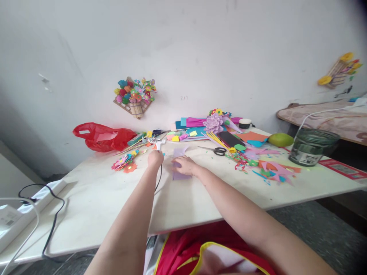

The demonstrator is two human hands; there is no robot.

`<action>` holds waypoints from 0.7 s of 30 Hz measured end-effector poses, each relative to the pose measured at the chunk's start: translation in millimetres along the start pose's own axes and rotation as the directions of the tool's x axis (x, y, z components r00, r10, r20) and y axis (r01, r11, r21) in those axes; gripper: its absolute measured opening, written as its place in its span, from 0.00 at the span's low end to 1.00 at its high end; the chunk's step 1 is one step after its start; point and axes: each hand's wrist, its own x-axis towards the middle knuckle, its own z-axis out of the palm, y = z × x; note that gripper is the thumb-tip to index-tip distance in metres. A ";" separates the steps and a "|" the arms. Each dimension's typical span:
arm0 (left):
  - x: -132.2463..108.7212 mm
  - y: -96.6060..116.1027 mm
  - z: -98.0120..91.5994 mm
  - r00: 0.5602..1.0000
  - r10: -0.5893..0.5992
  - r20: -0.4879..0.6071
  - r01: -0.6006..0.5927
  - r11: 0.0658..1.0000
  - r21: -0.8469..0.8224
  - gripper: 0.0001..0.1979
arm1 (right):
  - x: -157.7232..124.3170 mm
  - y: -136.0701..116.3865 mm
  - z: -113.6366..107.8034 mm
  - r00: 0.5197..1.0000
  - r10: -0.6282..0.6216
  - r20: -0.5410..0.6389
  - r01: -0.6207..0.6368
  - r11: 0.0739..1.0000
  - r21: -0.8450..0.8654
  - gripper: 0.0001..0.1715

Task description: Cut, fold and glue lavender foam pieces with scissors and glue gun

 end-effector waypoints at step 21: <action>21.7 -40.7 -2.4 0.990 0.131 -0.044 -0.119 0.971 0.209 0.15 | -8.4 -12.7 -5.6 0.977 -0.078 0.196 0.115 0.976 -0.187 0.29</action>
